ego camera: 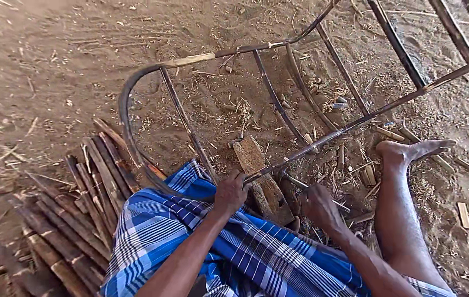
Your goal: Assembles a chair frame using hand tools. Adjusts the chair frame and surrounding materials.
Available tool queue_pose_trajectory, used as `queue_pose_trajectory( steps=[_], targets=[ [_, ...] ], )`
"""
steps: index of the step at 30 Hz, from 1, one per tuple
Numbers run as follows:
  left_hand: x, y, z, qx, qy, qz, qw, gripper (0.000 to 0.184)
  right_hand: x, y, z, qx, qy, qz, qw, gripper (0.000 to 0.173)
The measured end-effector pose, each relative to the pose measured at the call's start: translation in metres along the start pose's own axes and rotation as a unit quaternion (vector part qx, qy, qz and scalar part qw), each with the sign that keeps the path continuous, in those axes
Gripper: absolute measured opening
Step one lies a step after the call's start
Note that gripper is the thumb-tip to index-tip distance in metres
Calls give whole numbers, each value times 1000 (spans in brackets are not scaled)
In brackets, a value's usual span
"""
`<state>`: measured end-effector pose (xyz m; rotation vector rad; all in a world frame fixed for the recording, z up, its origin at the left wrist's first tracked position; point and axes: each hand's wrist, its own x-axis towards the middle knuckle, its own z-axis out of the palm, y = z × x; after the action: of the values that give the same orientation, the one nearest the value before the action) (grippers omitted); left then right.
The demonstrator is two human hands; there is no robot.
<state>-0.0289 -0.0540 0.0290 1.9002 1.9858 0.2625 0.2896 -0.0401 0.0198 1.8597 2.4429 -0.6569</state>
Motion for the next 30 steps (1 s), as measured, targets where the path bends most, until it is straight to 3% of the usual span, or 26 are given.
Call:
queue_pose_trajectory(
  steps=[4, 8, 13, 22, 26, 28, 30],
  targets=[
    [3, 16, -21, 15, 2, -1, 1000, 29, 0, -69, 32, 61, -204, 151, 965, 82],
    [2, 25, -34, 24, -6, -7, 1000, 28, 0, -89, 39, 143, -208, 248, 936, 100],
    [2, 28, -37, 26, -11, -2, 1000, 30, -18, -148, 9, 86, -100, 164, 978, 67],
    [3, 33, -43, 24, -29, 0, 999, 31, -20, -164, 16, 19, -93, 90, 991, 57],
    [4, 24, -40, 1, -31, 2, 1000, 30, -16, -145, -2, 78, -136, 57, 986, 62],
    [3, 22, -40, -2, -26, 11, 1000, 30, -8, -116, -12, 129, -84, 96, 983, 64],
    [1, 25, -43, -2, -21, 10, 1000, 29, 5, -74, -14, 79, 10, 139, 987, 54]
  ],
)
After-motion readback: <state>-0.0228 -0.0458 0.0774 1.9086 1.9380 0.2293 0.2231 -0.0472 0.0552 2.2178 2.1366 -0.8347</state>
